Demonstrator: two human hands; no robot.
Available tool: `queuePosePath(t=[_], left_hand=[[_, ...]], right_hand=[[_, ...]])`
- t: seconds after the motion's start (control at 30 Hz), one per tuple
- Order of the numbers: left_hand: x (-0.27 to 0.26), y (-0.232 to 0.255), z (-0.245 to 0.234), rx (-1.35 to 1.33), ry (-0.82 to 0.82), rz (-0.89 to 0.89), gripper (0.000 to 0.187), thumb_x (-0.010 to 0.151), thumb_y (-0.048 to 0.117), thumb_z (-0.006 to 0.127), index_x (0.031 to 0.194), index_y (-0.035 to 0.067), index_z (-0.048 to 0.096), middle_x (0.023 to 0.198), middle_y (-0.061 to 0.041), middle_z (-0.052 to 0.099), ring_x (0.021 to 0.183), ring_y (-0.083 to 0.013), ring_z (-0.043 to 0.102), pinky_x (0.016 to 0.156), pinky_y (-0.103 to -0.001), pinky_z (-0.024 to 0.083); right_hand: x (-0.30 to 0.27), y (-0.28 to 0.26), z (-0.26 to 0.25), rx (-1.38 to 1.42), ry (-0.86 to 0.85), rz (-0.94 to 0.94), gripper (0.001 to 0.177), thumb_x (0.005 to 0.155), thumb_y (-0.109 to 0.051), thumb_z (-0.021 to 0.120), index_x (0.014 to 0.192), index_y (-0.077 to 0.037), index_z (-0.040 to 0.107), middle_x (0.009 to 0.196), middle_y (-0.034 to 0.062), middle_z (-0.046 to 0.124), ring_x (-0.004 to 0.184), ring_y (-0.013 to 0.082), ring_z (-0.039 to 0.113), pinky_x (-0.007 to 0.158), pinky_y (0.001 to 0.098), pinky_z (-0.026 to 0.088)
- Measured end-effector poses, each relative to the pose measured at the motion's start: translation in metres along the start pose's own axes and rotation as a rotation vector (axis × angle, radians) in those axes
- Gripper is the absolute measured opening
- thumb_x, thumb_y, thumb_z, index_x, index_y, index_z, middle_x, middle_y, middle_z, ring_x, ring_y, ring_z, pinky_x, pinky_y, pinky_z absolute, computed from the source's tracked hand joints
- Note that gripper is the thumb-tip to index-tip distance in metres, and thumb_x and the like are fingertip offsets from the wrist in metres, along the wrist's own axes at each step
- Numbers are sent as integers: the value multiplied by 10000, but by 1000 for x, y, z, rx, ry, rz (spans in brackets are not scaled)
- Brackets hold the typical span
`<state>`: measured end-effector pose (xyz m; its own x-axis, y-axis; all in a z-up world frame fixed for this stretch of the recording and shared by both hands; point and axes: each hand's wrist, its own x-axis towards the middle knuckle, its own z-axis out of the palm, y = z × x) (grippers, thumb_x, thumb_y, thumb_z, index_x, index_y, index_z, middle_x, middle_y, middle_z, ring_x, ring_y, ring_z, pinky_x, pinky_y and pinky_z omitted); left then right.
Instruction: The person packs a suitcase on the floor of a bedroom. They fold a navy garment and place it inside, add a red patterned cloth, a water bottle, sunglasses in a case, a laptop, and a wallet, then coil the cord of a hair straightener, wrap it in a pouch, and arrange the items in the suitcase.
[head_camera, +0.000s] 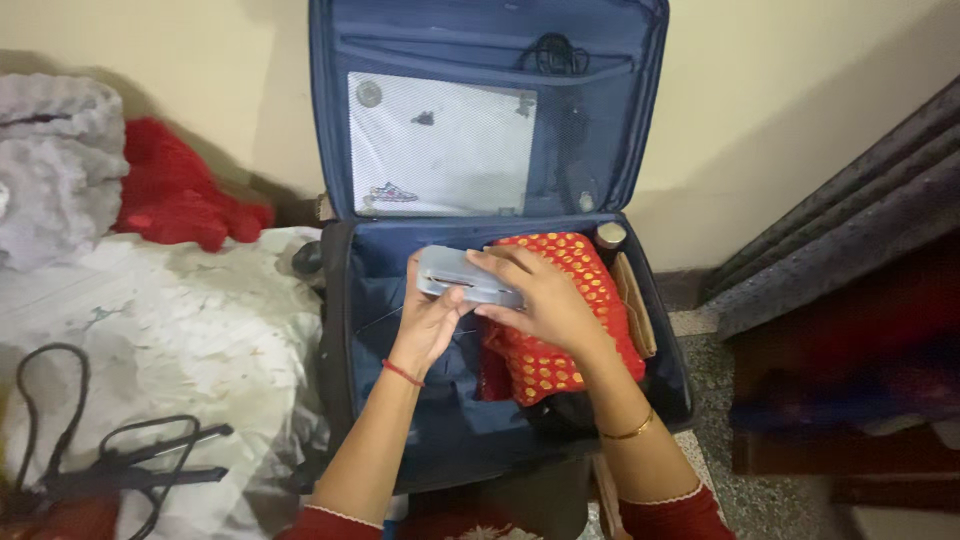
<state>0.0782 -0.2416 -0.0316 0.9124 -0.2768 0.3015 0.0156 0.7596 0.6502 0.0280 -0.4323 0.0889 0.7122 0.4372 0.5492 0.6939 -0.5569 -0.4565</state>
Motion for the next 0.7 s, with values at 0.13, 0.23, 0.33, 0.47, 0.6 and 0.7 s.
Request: queuePosePath(t=[0.13,0.23,0.33,0.47,0.6,0.7], left_hand=[[12,-22,2,8,20,-4,634,903,86,780,1373,175,364,1295,-75,533,1212,-259,599,976,-483,585],[23,-40,8,20,64,-14,619,922,73,754,1382,186,355,1287,-78,529,1186,-259,604,926,-484,597],[31,-55,15,28,125,-68,617,915,81,743,1369,194,340,1285,-79,524,1174,-255,611,887,-480,608],[48,-72,16,109,189,-159,606,920,128,718,1391,160,340,1327,-86,510,1205,-270,585,901,-516,602],[65,-97,-7,250,399,-342,631,931,233,689,1448,181,331,1374,-79,497,1307,-252,505,1007,-521,535],[74,-126,-38,240,417,-475,627,910,235,703,1443,145,385,1400,-85,505,1318,-287,502,1042,-535,495]], right_hand=[[-10,23,-9,-20,38,9,641,842,-286,813,1434,-187,587,1366,153,632,1197,365,641,996,428,530],[-18,41,-13,-37,28,15,619,860,-282,800,1440,-195,602,1304,136,662,1176,365,644,988,438,527],[-27,61,-16,45,31,46,611,870,-291,773,1447,-200,590,1304,142,669,1128,351,655,949,425,540],[-44,101,-13,86,-17,204,683,822,-286,796,1466,-222,577,1179,126,649,1056,330,644,937,423,533],[-54,157,12,-170,64,335,764,754,-248,824,1471,-267,562,1215,151,579,1105,376,574,954,468,509],[-68,198,45,-358,24,603,782,698,-286,877,1408,-315,551,1238,134,550,1163,372,530,913,544,483]])
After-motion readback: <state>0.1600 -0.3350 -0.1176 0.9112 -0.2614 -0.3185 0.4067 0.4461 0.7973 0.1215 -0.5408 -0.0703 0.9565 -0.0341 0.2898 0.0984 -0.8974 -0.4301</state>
